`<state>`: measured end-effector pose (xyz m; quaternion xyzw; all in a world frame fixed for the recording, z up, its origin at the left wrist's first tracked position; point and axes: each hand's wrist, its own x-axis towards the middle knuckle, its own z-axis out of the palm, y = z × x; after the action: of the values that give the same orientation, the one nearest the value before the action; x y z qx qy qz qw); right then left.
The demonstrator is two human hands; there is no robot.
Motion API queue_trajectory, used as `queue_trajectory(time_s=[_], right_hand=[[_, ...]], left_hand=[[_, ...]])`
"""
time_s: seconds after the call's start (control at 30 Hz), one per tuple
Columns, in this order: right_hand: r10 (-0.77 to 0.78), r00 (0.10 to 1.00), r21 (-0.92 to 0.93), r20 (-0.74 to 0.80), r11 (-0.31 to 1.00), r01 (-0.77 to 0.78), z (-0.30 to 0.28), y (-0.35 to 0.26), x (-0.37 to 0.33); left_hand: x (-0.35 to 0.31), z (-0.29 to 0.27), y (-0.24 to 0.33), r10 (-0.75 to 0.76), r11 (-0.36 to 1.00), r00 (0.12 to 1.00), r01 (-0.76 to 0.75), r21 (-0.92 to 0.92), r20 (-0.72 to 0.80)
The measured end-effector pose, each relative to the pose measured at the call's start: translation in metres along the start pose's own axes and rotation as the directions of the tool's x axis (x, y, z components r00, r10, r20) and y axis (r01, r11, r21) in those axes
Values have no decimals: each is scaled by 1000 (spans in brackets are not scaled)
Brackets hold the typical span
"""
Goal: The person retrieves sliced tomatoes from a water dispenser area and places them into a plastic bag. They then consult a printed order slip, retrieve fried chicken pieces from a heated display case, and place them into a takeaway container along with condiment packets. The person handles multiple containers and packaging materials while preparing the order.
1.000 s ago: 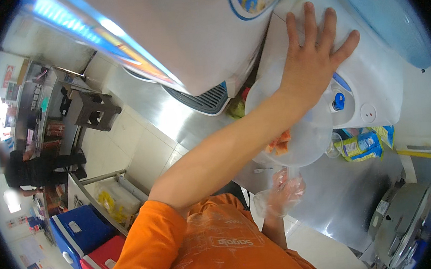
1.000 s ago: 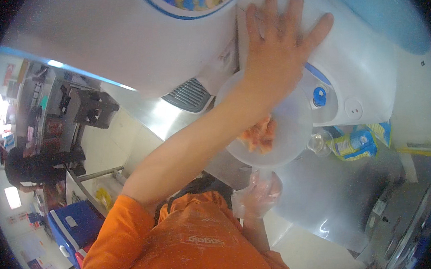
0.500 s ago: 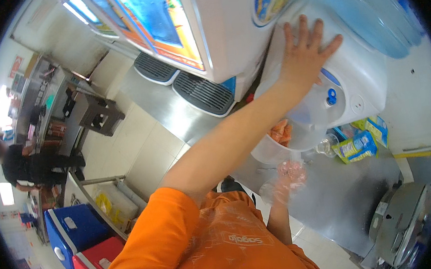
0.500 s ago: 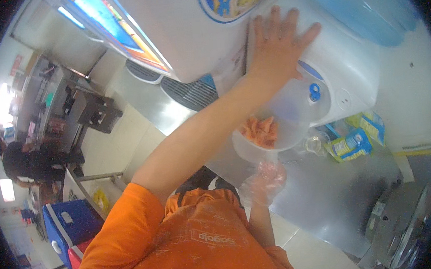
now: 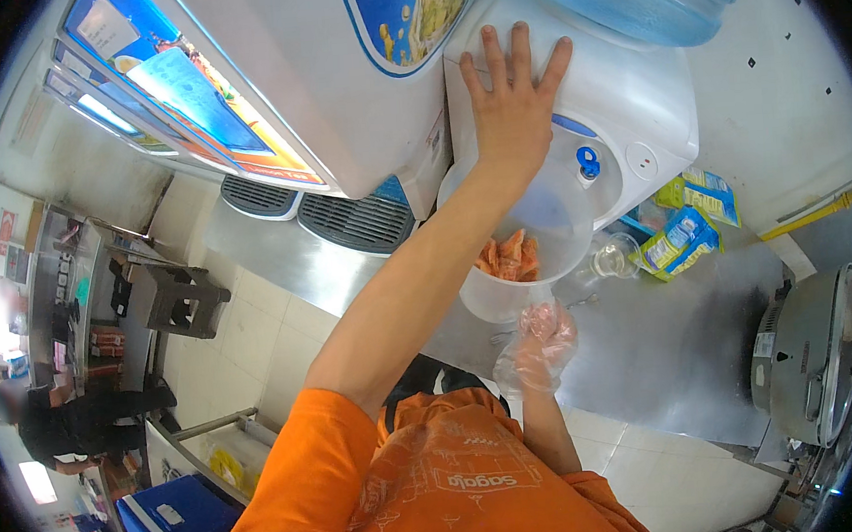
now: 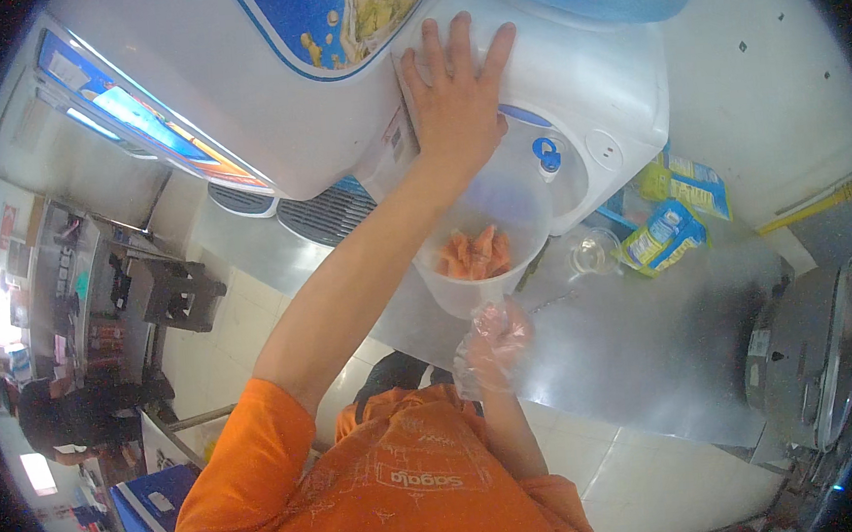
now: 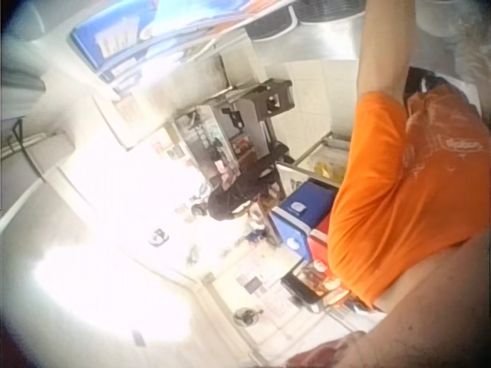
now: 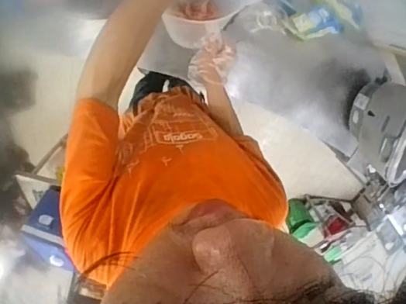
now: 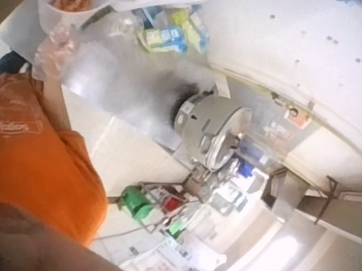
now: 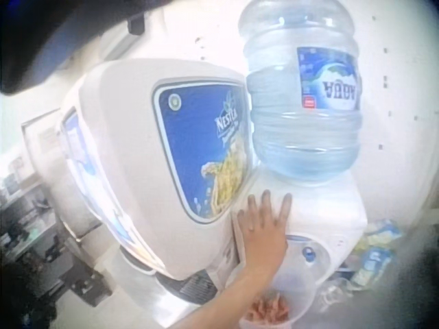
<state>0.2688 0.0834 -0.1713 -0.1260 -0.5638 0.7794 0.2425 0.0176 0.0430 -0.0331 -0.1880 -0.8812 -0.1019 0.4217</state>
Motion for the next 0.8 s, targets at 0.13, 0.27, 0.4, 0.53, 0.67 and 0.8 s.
queue_trajectory(time_s=[0.13,0.27,0.4,0.53,0.67,0.8], right_hand=[[10,999,-15,-30,1000,-11,2,0,-2],[-15,1000,-73,-23,997,13,5,-6,-1],[45,999,17,17,999,-46,5,-12,-1],[44,999,54,-4,998,-44,6,-12,-3],[82,993,-46,-87,995,-87,8,-16,3],[33,989,-259,-142,963,-70,15,-26,16]], left_hand=[[-1,-7,-3,1,995,998,5,-104,62],[0,-12,-5,9,989,998,1,-148,66],[0,-9,-3,-7,992,996,18,-125,87],[-1,0,-1,-13,997,998,18,-81,55],[-2,7,-1,-22,994,1000,21,-106,-7],[-3,12,-1,-29,988,998,21,-151,-49]])
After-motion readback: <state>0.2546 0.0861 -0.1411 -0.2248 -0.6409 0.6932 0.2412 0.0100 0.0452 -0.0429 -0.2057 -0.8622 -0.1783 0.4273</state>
